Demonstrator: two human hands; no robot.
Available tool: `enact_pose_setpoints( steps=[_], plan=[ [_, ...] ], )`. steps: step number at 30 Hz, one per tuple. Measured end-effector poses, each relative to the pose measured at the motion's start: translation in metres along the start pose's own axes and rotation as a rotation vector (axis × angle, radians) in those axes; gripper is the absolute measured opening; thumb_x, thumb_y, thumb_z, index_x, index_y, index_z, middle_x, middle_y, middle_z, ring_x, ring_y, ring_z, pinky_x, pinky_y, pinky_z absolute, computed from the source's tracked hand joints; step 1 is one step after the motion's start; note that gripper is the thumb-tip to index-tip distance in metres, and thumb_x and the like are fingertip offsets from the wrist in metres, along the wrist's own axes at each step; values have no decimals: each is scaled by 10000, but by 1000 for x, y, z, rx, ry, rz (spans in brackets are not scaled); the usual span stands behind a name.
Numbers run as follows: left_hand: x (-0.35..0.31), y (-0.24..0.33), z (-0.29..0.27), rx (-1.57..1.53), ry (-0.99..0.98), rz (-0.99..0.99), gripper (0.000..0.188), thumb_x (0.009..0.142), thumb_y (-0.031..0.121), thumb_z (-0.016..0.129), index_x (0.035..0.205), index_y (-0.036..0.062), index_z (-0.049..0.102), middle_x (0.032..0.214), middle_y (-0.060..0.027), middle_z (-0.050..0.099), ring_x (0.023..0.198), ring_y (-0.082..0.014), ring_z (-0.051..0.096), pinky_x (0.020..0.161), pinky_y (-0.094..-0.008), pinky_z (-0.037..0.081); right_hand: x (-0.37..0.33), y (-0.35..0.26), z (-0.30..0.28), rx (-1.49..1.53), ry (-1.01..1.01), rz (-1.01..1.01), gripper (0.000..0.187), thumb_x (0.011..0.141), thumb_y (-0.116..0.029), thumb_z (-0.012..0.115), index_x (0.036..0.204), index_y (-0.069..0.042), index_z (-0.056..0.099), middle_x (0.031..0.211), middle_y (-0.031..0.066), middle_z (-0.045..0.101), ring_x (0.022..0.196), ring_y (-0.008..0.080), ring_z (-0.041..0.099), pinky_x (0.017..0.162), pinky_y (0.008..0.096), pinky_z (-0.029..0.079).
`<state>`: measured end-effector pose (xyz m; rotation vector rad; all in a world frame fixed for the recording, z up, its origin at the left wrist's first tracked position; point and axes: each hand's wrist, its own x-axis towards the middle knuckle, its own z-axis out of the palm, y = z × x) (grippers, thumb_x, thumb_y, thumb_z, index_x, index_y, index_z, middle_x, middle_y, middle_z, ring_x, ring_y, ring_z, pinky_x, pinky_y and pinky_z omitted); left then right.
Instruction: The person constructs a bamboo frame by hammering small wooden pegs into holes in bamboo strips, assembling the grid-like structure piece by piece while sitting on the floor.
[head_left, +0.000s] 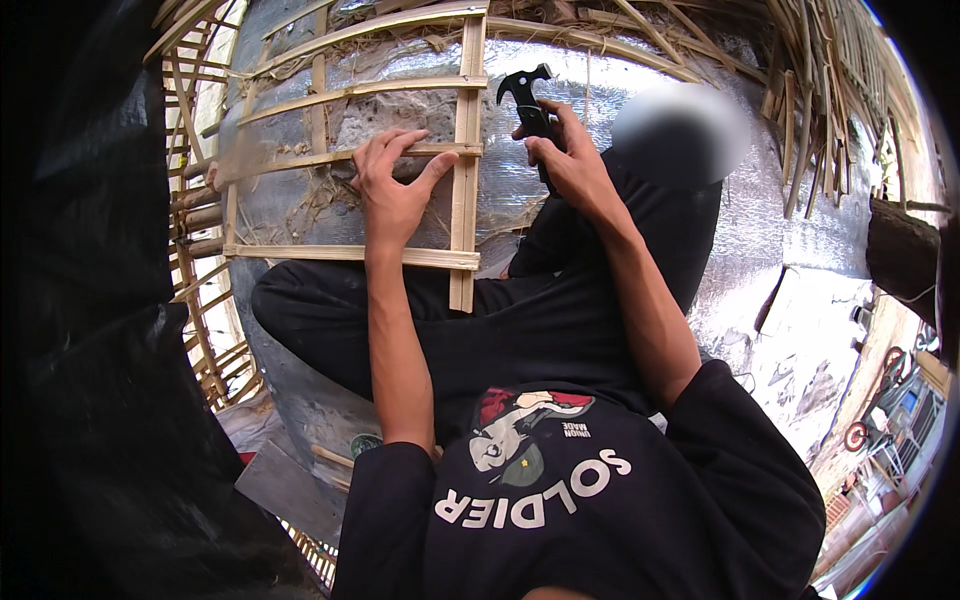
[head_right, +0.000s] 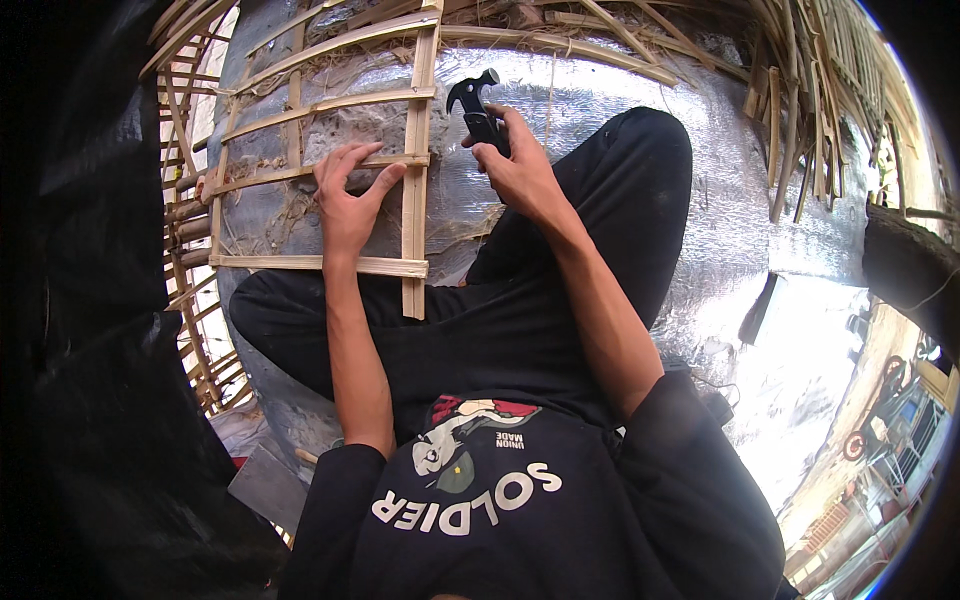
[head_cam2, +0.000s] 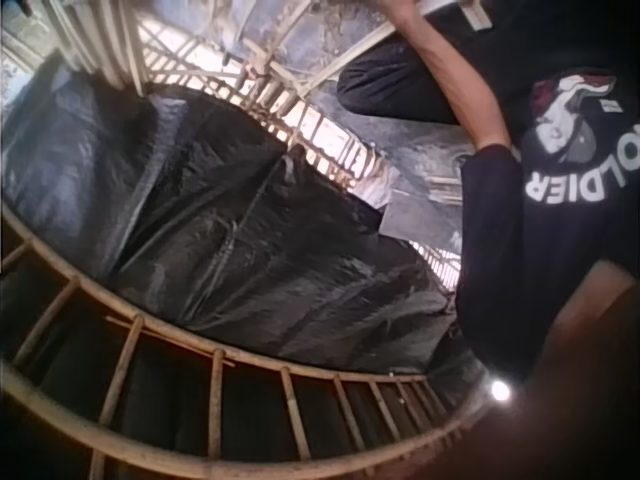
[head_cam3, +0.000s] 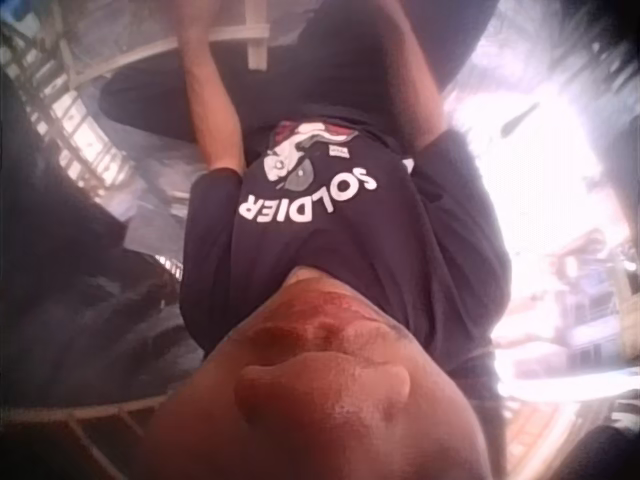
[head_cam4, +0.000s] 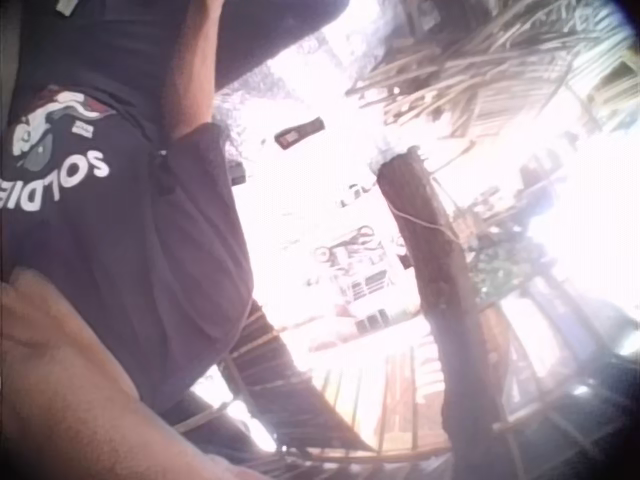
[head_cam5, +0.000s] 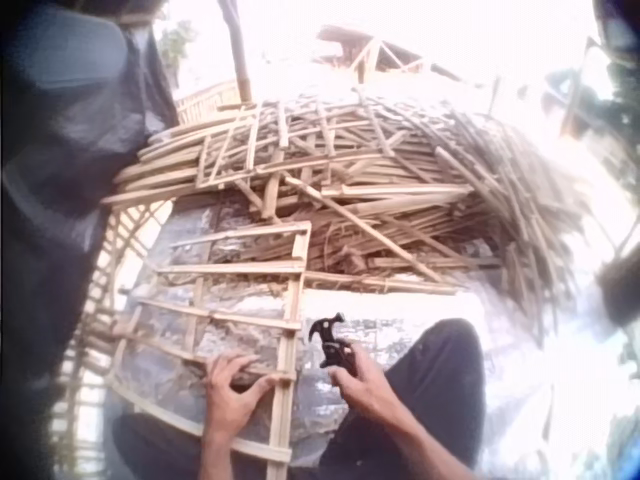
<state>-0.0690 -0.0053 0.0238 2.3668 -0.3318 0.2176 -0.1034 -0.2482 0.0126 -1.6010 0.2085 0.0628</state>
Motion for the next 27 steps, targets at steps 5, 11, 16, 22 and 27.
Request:
enact_pose_setpoints(
  steps=[5, 11, 16, 22, 27],
  plan=[
    [0, 1, 0, 10, -5, -8, 523, 759, 508, 828, 1109, 128, 749, 1185, -44, 661, 1234, -281, 513, 1039, -471, 377, 3, 4, 3, -71, 25, -160, 539, 876, -83, 689, 1363, 1, 475, 1117, 162, 713, 1020, 212, 690, 897, 324, 521],
    [1, 1, 0, 11, -18, -10, 525, 762, 513, 824, 1113, 130, 749, 1185, -49, 658, 1241, -277, 508, 1038, -472, 375, 6, 9, 2, -148, 106, -198, 521, 858, -159, 755, 1293, 40, 546, 1078, 163, 716, 994, 218, 687, 896, 327, 520],
    [1, 2, 0, 24, -14, -8, 522, 764, 508, 826, 1113, 128, 750, 1187, -46, 660, 1238, -282, 508, 1034, -466, 382, 4, -6, 1, 22, 146, -63, 460, 930, -237, 719, 1263, 45, 574, 1039, 130, 705, 954, 172, 666, 852, 288, 510],
    [1, 0, 0, 21, -2, 0, 521, 759, 509, 830, 1106, 128, 753, 1174, -49, 672, 1228, -285, 515, 1031, -463, 397, 4, -14, -7, 231, 91, 29, 413, 1060, -284, 486, 1353, 0, 544, 1079, 106, 703, 931, 114, 624, 831, 233, 469],
    [1, 1, 0, 7, -1, -2, 523, 757, 511, 831, 1105, 127, 753, 1172, -50, 674, 1221, -288, 520, 1036, -467, 395, 5, -15, -4, 357, 154, 70, 320, 1049, -278, 474, 1235, -42, 585, 990, 62, 700, 775, 93, 589, 699, 227, 461]
  ],
)
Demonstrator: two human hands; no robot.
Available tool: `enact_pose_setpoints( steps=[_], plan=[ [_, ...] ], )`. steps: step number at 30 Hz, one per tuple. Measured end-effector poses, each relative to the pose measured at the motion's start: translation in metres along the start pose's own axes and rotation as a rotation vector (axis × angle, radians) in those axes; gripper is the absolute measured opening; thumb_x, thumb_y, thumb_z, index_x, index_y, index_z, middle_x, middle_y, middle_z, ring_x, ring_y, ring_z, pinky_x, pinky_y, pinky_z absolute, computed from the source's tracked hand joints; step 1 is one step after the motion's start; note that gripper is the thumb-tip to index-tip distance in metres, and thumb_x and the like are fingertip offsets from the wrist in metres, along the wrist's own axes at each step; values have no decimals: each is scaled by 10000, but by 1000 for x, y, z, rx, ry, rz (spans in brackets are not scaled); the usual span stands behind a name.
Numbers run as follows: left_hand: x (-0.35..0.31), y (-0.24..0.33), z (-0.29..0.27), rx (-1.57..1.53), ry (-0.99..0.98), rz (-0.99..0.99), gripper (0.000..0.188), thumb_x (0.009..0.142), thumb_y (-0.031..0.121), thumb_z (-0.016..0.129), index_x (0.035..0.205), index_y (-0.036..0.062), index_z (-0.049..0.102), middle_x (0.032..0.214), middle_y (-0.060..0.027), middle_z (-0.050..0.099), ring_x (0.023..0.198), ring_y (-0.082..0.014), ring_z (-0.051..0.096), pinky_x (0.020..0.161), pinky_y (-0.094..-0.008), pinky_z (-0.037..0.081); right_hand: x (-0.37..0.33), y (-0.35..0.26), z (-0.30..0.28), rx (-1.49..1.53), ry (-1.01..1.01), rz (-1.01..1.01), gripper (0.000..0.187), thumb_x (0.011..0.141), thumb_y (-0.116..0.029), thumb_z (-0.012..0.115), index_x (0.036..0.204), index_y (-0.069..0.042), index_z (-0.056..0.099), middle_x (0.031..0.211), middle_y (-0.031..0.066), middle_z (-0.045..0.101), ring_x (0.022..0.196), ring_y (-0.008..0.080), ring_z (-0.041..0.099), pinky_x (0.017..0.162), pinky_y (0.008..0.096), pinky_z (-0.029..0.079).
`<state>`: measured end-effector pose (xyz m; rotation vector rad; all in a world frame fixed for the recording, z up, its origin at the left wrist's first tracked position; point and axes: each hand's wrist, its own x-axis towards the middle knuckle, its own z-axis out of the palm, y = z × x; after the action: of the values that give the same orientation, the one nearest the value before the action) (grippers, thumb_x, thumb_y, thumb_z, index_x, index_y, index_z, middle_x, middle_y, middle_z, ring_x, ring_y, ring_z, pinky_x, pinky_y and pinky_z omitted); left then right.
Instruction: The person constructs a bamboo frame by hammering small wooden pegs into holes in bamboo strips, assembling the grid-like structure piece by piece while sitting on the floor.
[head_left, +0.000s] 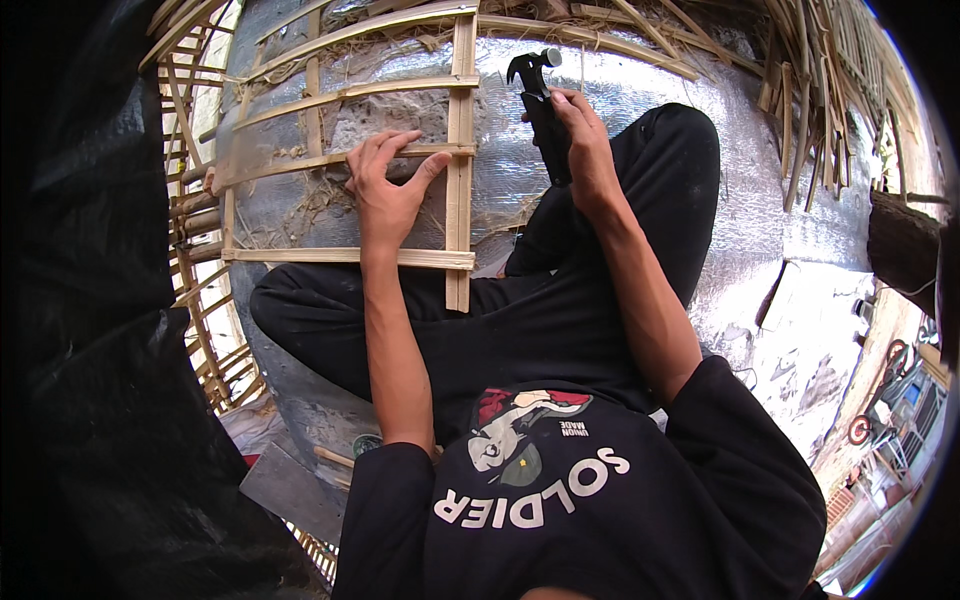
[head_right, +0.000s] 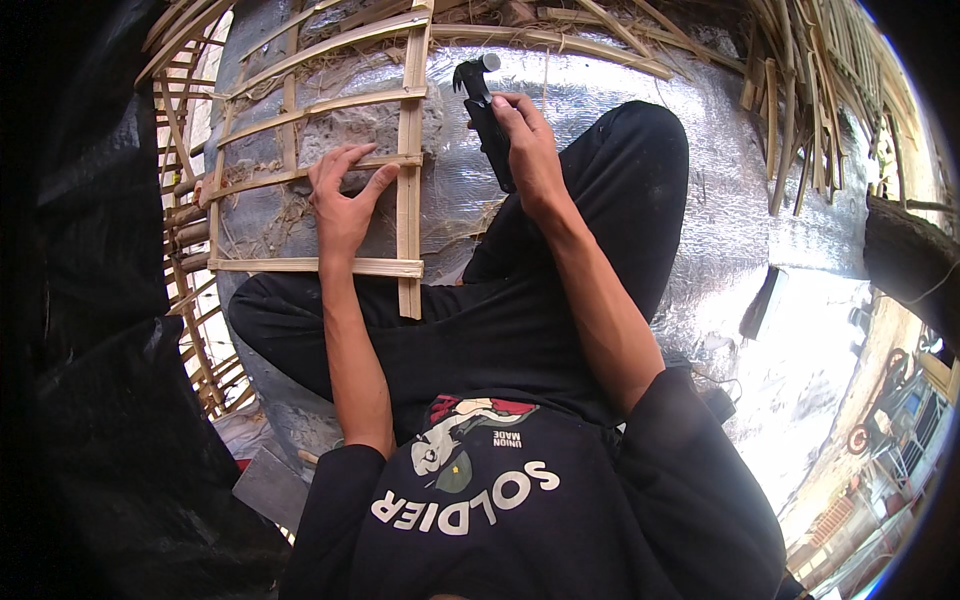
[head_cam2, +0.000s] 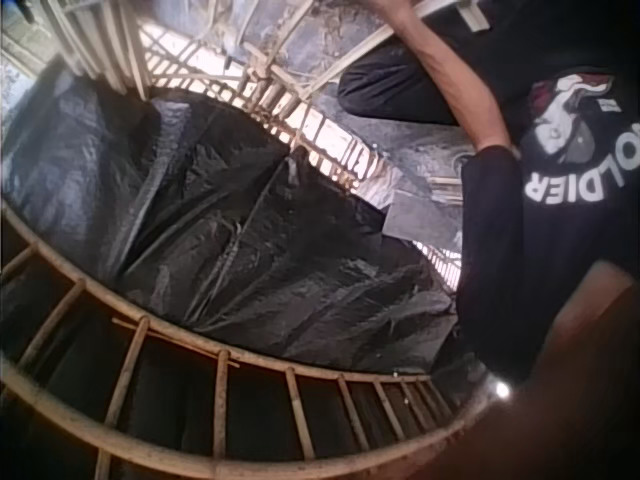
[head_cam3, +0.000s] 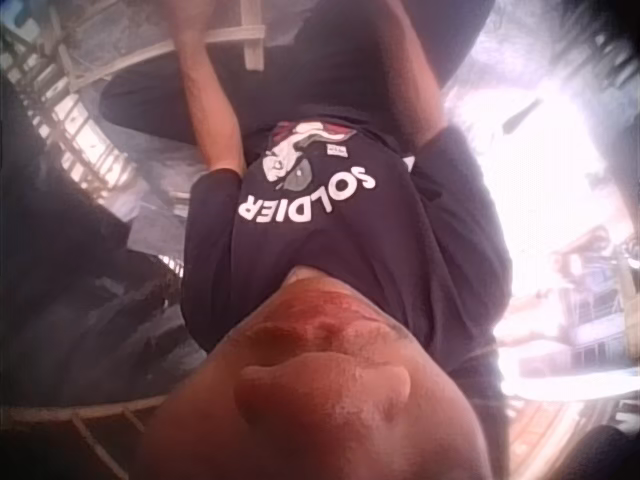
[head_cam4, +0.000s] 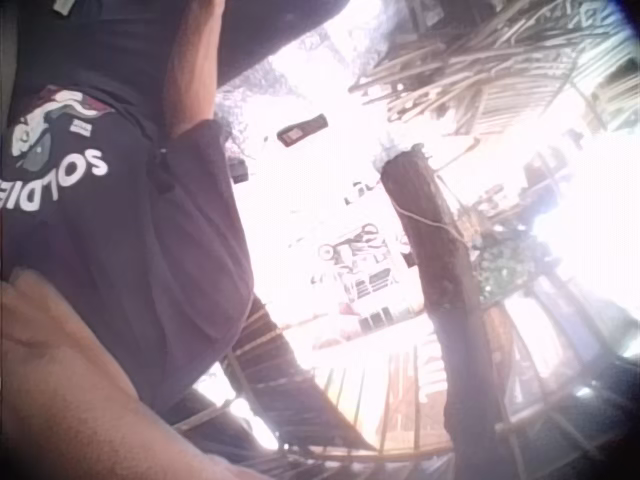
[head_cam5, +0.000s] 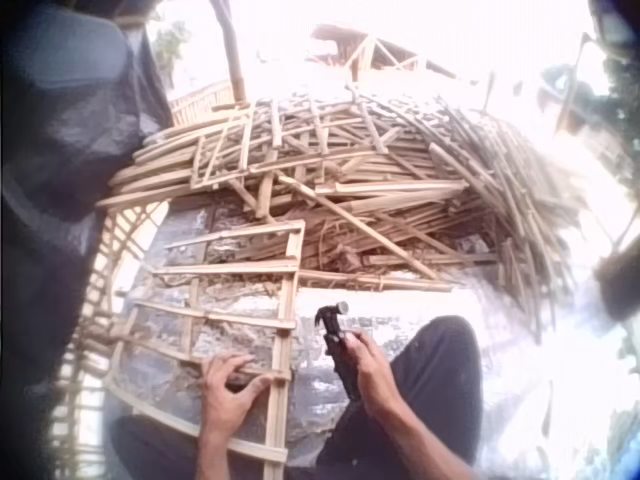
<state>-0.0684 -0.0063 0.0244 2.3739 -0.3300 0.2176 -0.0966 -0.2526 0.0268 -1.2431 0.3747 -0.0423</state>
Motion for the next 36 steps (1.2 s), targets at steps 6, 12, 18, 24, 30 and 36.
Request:
enact_pose_setpoints(
  steps=[6, 12, 18, 24, 30, 36],
  plan=[
    [0, 2, -1, 7, 0, 3, 525, 755, 509, 832, 1099, 121, 752, 1170, -53, 674, 1213, -292, 522, 1031, -465, 405, 2, -2, -6, 34, 8, 41, 320, 1027, -353, 426, 1052, -73, 578, 869, 63, 695, 654, 99, 567, 597, 243, 454],
    [0, 1, -1, 1, -3, 5, 520, 759, 510, 828, 1098, 124, 752, 1167, -51, 671, 1207, -289, 525, 1025, -462, 410, 1, -2, -5, 35, 48, 59, 411, 1008, -324, 324, 1024, -22, 602, 878, 151, 742, 621, 136, 566, 587, 284, 461],
    [0, 1, -1, 13, -6, 2, 521, 762, 513, 823, 1109, 132, 750, 1173, -44, 667, 1211, -283, 522, 1028, -461, 402, -1, 1, -9, 167, -38, 79, 582, 992, -362, 248, 1165, 22, 649, 923, 159, 751, 594, 159, 562, 543, 276, 466],
    [0, 1, -1, 7, -13, -12, 528, 762, 518, 822, 1120, 139, 747, 1188, -41, 661, 1236, -279, 512, 1043, -468, 380, 2, -3, -12, 237, -37, 137, 530, 1005, -384, 348, 1236, -7, 641, 1087, 126, 739, 761, 148, 608, 681, 281, 491],
    [-1, 0, -1, 2, -19, -18, 525, 767, 519, 819, 1122, 140, 746, 1186, -43, 661, 1247, -280, 506, 1046, -466, 375, 3, -2, -18, 428, -111, 105, 437, 1034, -349, 505, 1312, -21, 580, 1179, 103, 695, 891, 151, 626, 787, 307, 521],
    [-1, 0, -2, 2, -19, -19, 524, 767, 522, 818, 1119, 140, 746, 1186, -41, 661, 1248, -279, 505, 1047, -474, 369, 6, 6, -29, 544, -268, 94, 480, 1040, -344, 539, 1380, -6, 506, 1227, 110, 650, 997, 189, 629, 847, 323, 545]
  ],
)
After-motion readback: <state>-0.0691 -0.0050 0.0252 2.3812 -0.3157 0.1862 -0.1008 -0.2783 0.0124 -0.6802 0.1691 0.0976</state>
